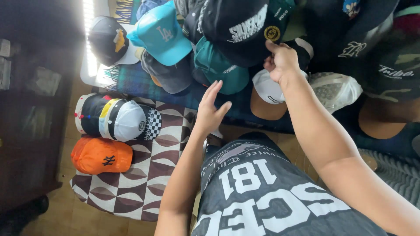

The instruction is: The person is sorting through a large collection of baseball caps, picking them up one by one, inspecting them, and placing them into organized piles.

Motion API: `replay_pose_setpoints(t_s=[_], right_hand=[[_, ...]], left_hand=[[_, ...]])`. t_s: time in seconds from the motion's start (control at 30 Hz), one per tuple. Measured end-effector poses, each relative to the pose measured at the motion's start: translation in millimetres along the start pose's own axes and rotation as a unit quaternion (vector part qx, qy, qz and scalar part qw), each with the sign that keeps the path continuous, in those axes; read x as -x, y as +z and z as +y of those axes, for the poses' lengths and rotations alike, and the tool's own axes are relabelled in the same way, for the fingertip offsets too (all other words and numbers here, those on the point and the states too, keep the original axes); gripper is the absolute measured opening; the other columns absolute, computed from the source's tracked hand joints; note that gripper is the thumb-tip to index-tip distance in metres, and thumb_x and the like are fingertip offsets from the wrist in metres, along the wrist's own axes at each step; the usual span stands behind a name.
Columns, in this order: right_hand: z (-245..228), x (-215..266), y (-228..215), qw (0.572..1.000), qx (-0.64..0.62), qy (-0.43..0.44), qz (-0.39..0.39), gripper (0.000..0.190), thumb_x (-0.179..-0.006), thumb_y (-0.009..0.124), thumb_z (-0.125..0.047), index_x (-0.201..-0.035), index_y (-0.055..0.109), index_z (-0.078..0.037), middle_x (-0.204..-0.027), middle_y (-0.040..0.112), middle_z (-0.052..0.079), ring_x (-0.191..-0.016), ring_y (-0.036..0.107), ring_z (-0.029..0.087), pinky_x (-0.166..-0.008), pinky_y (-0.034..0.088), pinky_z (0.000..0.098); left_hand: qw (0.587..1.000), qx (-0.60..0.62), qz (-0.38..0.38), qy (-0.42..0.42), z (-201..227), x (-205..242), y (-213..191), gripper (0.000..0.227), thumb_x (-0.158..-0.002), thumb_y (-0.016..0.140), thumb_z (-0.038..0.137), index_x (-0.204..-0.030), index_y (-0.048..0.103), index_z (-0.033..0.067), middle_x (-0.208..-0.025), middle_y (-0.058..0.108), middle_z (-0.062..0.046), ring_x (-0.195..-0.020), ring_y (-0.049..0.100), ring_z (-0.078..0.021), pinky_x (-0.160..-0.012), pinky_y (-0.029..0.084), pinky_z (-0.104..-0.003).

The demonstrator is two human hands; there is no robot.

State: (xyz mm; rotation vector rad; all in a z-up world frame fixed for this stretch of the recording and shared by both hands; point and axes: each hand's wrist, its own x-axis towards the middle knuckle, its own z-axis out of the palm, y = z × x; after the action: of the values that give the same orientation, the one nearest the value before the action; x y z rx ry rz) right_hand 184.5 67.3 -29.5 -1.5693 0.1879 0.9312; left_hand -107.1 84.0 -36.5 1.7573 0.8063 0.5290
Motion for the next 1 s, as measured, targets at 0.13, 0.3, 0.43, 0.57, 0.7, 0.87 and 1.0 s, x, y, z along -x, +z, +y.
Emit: replay_pose_setpoints(t_s=[0.13, 0.3, 0.43, 0.57, 0.7, 0.87, 1.0], right_hand=[[-3, -3, -21, 0.989, -0.139, -0.027, -0.052, 0.047, -0.098, 0.078, -0.011, -0.073, 0.04, -0.023, -0.064, 0.039, -0.004, -0.049, 0.039, 0.009, -0.046, 0.038, 0.0248], [-1, 21, -78, 0.969, -0.09, -0.181, -0.142, 0.041, -0.103, 0.068, -0.008, -0.085, 0.035, -0.025, -0.063, 0.038, -0.008, -0.038, 0.037, 0.003, -0.034, 0.033, 0.0218], [1, 59, -107, 0.957, -0.104, -0.218, -0.159, 0.014, -0.096, 0.073, -0.01, -0.105, 0.062, -0.01, -0.08, 0.068, 0.002, -0.053, 0.062, 0.008, -0.036, 0.046, 0.0195], [-3, 88, -143, 0.95, -0.159, -0.216, -0.16, 0.025, -0.087, 0.08, 0.002, -0.11, 0.072, -0.005, -0.088, 0.074, 0.007, -0.075, 0.075, 0.018, -0.064, 0.066, 0.0355], [36, 63, -223, 0.949, -0.211, -0.217, -0.09, 0.026, -0.09, 0.077, 0.0, -0.115, 0.071, -0.007, -0.098, 0.074, 0.006, -0.088, 0.076, 0.017, -0.08, 0.065, 0.0367], [134, 25, -363, 0.914, -0.37, -0.16, 0.042, 0.012, -0.102, 0.068, -0.013, -0.112, 0.065, -0.019, -0.109, 0.075, 0.008, -0.106, 0.076, 0.027, -0.098, 0.06, 0.048], [141, 71, -414, 0.899, -0.404, -0.146, 0.09, 0.02, -0.1, 0.071, -0.024, -0.118, 0.067, -0.031, -0.118, 0.073, 0.001, -0.119, 0.071, 0.026, -0.11, 0.052, 0.0539]], left_hand=[[0.996, 0.005, 0.086, 0.027, 23, -30, 21, 0.069, -0.095, 0.072, 0.036, -0.154, 0.043, 0.0134, -0.162, 0.042, -0.012, -0.139, 0.052, -0.0271, -0.109, 0.046, -0.04], [0.969, 0.041, 0.209, 0.124, 73, -26, 30, 0.083, -0.096, 0.079, 0.035, -0.16, 0.03, 0.0157, -0.167, 0.026, -0.008, -0.14, 0.051, -0.0273, -0.108, 0.045, -0.038], [0.968, 0.191, 0.075, 0.146, 58, -39, 41, 0.079, -0.087, 0.084, 0.007, -0.15, 0.036, 0.0028, -0.134, 0.06, -0.019, -0.122, 0.063, -0.0242, -0.104, 0.054, -0.036], [0.955, 0.258, -0.037, 0.14, 72, -45, 75, 0.063, -0.076, 0.087, -0.004, -0.13, 0.055, -0.0007, -0.106, 0.075, -0.017, -0.096, 0.074, -0.019, -0.088, 0.063, -0.037], [0.968, 0.195, -0.063, 0.145, 57, -47, 111, 0.062, -0.081, 0.087, 0.004, -0.134, 0.055, -0.0031, -0.106, 0.074, -0.016, -0.099, 0.073, -0.0192, -0.09, 0.062, -0.037], [0.997, 0.042, -0.009, 0.065, 62, -36, 130, 0.037, -0.101, 0.072, 0.014, -0.132, 0.059, -0.0016, -0.107, 0.073, -0.017, -0.097, 0.073, -0.0208, -0.089, 0.061, -0.036], [0.997, 0.006, -0.05, 0.063, 42, -28, 162, 0.032, -0.098, 0.073, 0.008, -0.127, 0.063, 0.0015, -0.102, 0.074, -0.012, -0.087, 0.07, -0.0148, -0.08, 0.06, -0.031]])
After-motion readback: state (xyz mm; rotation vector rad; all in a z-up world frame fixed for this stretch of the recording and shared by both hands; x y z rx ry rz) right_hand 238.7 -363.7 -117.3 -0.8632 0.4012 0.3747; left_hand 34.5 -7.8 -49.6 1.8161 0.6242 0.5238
